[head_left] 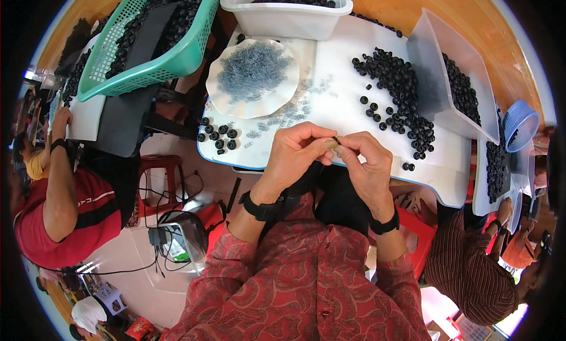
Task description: Sorting and inspecting small black plastic components at a work table.
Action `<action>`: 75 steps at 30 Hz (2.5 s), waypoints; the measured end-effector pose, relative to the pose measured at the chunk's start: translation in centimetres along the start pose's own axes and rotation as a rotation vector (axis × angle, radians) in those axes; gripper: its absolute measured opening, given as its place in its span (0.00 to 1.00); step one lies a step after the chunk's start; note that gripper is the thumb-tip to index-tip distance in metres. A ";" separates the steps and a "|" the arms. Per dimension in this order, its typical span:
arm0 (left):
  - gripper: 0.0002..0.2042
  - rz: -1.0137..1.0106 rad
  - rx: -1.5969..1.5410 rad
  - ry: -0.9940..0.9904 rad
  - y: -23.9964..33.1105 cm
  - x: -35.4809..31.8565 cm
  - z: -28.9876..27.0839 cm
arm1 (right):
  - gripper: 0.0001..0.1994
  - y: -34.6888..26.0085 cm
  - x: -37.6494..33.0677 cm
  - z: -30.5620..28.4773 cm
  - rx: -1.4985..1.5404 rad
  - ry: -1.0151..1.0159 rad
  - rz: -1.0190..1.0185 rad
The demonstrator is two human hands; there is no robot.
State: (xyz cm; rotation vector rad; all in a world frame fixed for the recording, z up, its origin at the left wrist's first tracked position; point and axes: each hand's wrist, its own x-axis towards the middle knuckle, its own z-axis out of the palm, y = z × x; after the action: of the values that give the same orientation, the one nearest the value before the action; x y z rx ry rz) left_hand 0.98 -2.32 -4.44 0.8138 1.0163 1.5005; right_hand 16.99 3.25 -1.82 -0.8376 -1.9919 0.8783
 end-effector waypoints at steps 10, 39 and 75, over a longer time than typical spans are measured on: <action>0.05 0.019 0.366 0.045 -0.9 3.8 0.3 | 0.08 4.9 1.6 1.8 -0.101 0.141 -0.120; 0.14 0.503 0.957 -0.103 -2.2 3.9 1.9 | 0.25 2.3 2.4 3.2 0.110 -0.086 -0.217; 0.06 0.035 0.118 0.103 -1.2 3.0 1.1 | 0.07 4.1 0.4 1.8 0.056 0.187 -0.053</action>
State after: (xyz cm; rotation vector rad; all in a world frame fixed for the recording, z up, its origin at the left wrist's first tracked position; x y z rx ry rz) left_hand 1.97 0.90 -5.22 0.8482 1.1819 1.5360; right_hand 16.26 5.30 -5.77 -0.8016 -1.8107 0.7917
